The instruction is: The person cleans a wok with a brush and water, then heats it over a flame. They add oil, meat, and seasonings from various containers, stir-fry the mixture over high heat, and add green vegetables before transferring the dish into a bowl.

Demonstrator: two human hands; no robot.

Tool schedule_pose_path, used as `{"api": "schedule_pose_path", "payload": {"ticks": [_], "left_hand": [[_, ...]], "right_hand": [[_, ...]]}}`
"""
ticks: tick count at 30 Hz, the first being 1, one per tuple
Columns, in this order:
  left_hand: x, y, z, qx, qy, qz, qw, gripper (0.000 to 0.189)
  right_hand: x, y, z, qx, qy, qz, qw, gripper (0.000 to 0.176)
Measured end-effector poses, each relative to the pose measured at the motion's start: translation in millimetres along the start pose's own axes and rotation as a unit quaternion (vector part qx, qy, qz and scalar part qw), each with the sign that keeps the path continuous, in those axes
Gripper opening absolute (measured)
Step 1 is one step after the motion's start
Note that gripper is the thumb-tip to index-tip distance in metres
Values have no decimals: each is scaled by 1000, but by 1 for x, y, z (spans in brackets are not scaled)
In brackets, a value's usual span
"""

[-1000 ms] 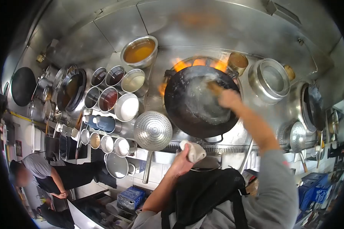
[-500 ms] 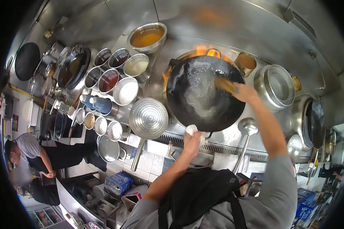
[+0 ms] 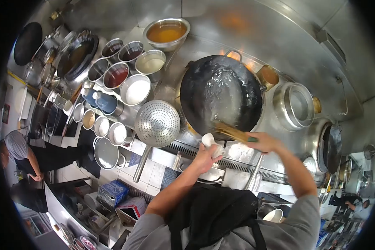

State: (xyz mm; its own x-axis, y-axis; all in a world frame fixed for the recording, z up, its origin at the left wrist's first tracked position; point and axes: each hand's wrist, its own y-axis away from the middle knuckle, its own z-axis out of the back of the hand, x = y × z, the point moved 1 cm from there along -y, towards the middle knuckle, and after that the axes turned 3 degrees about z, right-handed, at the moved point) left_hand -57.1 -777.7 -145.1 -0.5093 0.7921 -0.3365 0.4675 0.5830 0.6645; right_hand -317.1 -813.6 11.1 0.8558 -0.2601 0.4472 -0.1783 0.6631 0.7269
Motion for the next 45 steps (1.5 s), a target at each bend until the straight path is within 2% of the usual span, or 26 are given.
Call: {"api": "schedule_pose_path", "payload": {"ticks": [2,4,6,7,9,11,12,14,16,19,20,21,22,24,27,28,30,32,33,34,35,37,39,41,43,45], "left_hand": [[8,-11,5,-16,14,9,1000,40],[15,-25,13,15,1,38,999,39],[9,-23,8,14,-22,28,999,41],[8,-18,4,-12,-31,15,999,42],[7,-17,2,-48,-41,-10,998,45],[6,-19,6,-49,-47,-13,998,44],[5,-19,5,-48,-52,-14,997,43],[3,-17,1,-38,-62,-31,997,34],[0,-15,-2,-8,-52,-41,998,26],[-8,-15,-2,-2,-77,-43,996,27],[-1,-11,-2,-6,-80,-38,996,28],[3,-15,1,-26,-102,-38,994,27],[4,-17,2,-24,-103,-39,994,27],[4,-18,7,-21,-123,-48,991,27],[3,-14,13,27,-112,-55,992,28],[0,-14,13,44,-104,-59,992,28],[-7,-4,9,55,-91,-49,993,29],[-3,-4,16,25,-84,-32,996,30],[-4,0,13,17,-72,-26,997,30],[-4,-1,14,16,-69,-25,997,30],[-3,-3,14,20,-61,-23,998,30],[0,-3,17,21,-53,-20,998,29],[-1,-5,16,16,-74,-35,997,31],[-7,-2,10,18,-80,-40,996,31],[-8,-2,11,25,-85,-40,995,33],[-9,0,10,22,-86,-35,995,33]], "right_hand": [[-6,-4,13,23,-10,6,1000,78],[17,-20,13,66,-114,-23,991,75],[50,-74,-19,64,-267,36,961,72],[61,-114,-42,14,-412,91,907,65],[110,-161,-30,-35,-566,61,822,43],[118,-219,-11,-164,-661,83,727,40],[123,-229,-19,-167,-663,86,725,40],[143,-239,-34,-164,-763,-3,625,39],[181,-191,-77,-151,-711,2,687,36],[167,-200,-54,-107,-704,19,702,34],[143,-246,-26,-111,-772,-11,626,33],[133,-261,4,-193,-779,-4,597,33],[141,-253,18,-301,-718,13,628,33],[149,-231,6,-281,-683,2,674,36],[110,-194,-47,-176,-571,-5,802,47],[102,-160,-59,-145,-503,-11,852,53],[77,-95,-66,-109,-205,-46,972,64],[-24,-75,-81,-217,55,113,968,69],[-41,-53,-54,-167,122,22,978,66],[-65,-48,-30,-188,132,-3,973,66],[-59,-48,0,-197,73,-85,974,67],[-16,-84,31,-277,156,-153,936,73],[-3,-161,22,-320,114,-131,931,77],[48,-187,-11,-350,35,-117,929,76],[66,-179,-45,-312,-22,-64,948,76],[52,-139,-62,-260,-2,-29,965,74]]}}
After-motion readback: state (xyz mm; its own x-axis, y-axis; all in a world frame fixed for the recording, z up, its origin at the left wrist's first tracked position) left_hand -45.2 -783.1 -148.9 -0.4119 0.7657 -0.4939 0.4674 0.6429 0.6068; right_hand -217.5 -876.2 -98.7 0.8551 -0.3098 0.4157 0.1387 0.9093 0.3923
